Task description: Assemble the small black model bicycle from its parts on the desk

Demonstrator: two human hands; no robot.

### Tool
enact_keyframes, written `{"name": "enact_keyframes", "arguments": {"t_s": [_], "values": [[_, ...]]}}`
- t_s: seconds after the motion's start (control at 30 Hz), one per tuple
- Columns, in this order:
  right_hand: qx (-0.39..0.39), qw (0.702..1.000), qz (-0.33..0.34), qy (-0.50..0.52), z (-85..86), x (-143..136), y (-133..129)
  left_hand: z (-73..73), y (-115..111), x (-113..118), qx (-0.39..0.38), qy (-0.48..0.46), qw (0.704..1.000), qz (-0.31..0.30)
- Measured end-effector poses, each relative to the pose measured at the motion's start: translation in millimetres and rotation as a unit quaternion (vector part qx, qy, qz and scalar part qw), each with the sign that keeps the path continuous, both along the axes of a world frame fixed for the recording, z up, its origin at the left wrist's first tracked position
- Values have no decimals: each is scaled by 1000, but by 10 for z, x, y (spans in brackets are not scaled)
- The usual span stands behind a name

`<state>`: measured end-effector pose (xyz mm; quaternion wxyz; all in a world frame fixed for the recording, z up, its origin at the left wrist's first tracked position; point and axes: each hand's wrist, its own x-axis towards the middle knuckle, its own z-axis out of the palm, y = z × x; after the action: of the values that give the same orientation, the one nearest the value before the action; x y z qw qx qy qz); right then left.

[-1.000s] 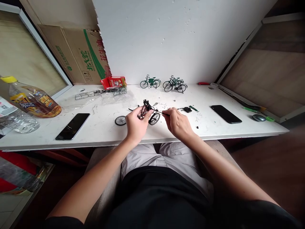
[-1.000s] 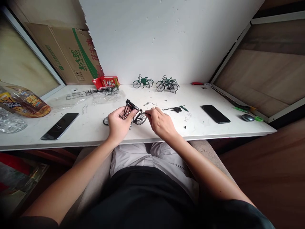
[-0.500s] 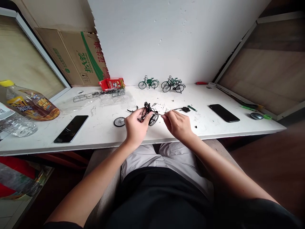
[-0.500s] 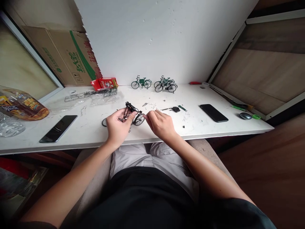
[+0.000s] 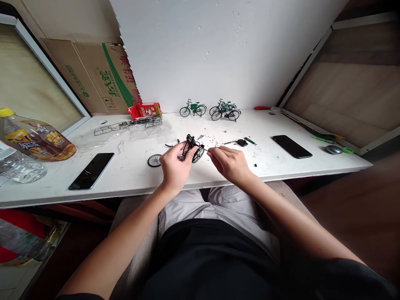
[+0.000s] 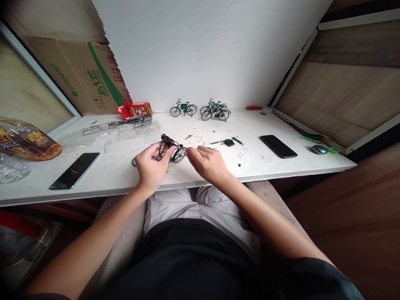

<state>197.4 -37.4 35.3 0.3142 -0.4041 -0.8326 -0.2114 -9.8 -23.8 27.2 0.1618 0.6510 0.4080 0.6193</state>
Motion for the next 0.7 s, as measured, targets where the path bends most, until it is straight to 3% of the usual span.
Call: {"name": "enact_keyframes", "arguments": {"t_s": [0.37,0.7], "values": [[-157,978,12,138,-25,-48,-14,-61,19,4,18,28,999,29],[-63,997,5,39,-20,2,15,-10,32,-31,22,38,999,25]]}}
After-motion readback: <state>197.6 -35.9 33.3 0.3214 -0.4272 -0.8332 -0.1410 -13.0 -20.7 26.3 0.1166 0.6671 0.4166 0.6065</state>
